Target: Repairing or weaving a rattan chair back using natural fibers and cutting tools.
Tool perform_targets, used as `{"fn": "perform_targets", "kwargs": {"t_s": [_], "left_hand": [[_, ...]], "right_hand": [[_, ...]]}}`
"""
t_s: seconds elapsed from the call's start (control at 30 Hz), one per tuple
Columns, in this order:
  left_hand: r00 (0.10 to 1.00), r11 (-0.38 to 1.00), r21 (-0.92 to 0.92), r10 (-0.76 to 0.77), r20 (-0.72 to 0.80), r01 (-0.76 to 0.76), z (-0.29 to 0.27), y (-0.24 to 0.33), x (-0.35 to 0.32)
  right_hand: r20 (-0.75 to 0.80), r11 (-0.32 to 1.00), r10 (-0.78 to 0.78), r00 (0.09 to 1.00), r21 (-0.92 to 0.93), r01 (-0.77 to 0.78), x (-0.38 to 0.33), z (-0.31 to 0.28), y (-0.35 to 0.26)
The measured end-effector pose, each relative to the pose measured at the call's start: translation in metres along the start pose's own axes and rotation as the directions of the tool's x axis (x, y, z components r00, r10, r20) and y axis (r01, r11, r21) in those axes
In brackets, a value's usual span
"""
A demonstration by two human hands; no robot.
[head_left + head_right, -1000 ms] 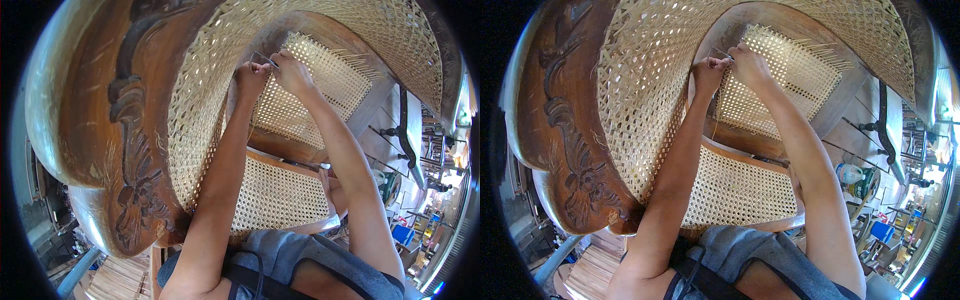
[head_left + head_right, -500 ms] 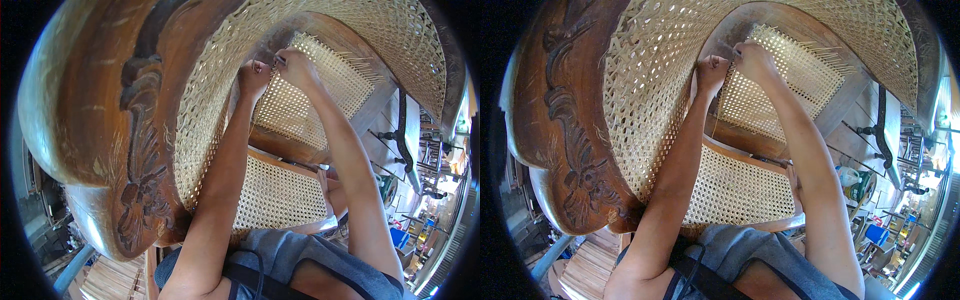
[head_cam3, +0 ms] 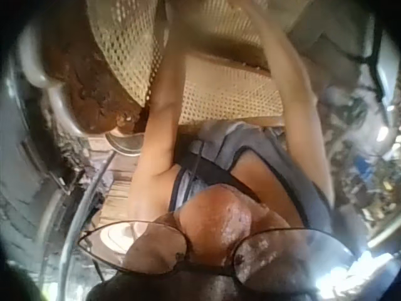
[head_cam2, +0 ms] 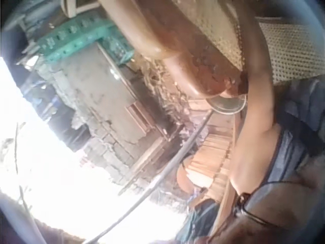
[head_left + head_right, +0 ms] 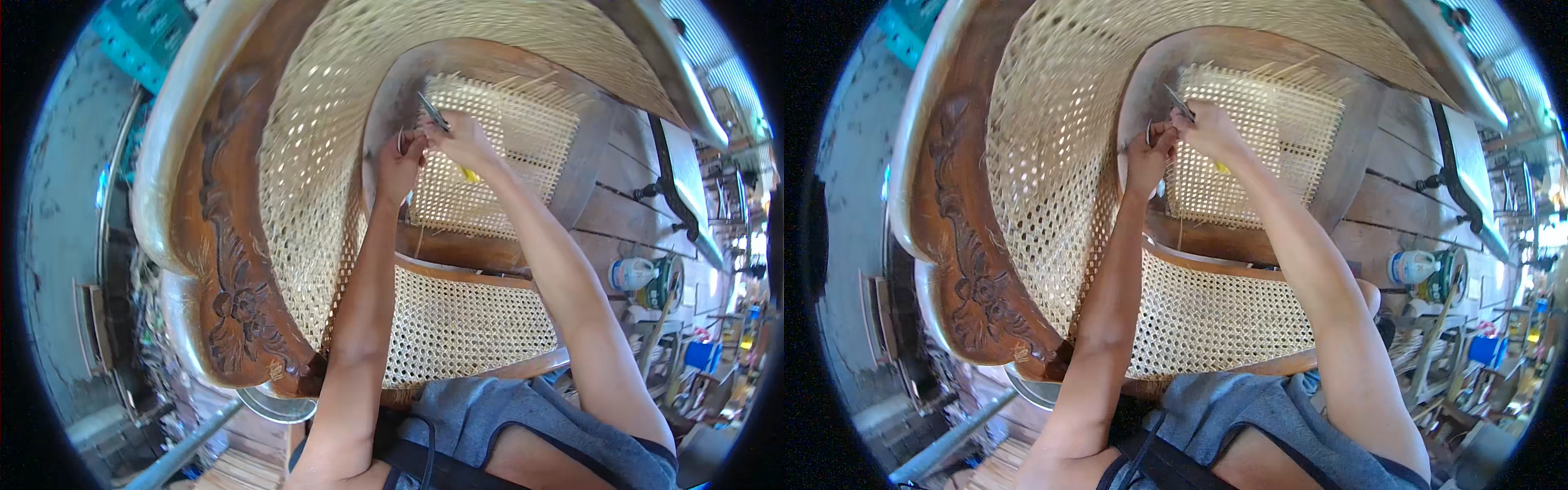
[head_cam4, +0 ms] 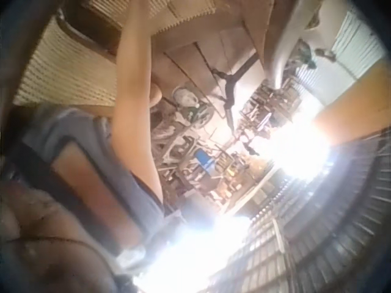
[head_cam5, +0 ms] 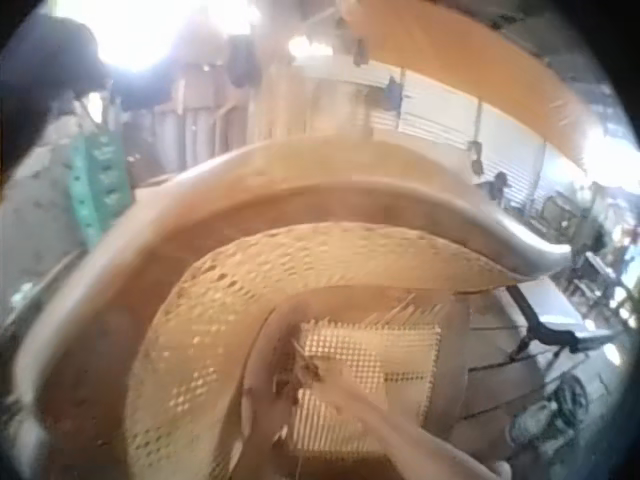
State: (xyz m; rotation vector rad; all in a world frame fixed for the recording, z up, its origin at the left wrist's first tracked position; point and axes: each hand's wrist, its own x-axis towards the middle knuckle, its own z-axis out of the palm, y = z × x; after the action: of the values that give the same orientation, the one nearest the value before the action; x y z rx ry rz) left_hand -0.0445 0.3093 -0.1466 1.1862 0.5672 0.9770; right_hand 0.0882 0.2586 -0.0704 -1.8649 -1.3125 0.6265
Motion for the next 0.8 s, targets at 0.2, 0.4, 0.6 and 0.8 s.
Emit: {"fn": "perform_targets", "kwargs": {"t_s": [0.2,0.4,0.6,0.8], "left_hand": [[0.899,0.905,0.38,-0.316,0.304,0.19,0.078,0.099,-0.057],[0.725,0.911,0.313,-0.404,0.558,0.268,0.151,0.133,-0.116],[0.537,0.832,0.465,-0.552,0.638,0.302,0.183,0.141,-0.141],[0.481,0.762,0.593,-0.635,0.604,0.261,0.203,0.155,-0.162]], "right_hand": [[-0.136,0.994,0.043,0.99,0.103,-0.029,-0.121,-0.085,-0.012],[-0.622,0.995,0.091,0.778,0.022,-0.1,-0.234,-0.193,0.01],[-0.787,0.93,0.213,0.579,0.345,0.128,-0.337,-0.301,0.062],[-0.875,0.88,0.368,0.314,0.437,0.185,-0.419,-0.35,0.102]]}}
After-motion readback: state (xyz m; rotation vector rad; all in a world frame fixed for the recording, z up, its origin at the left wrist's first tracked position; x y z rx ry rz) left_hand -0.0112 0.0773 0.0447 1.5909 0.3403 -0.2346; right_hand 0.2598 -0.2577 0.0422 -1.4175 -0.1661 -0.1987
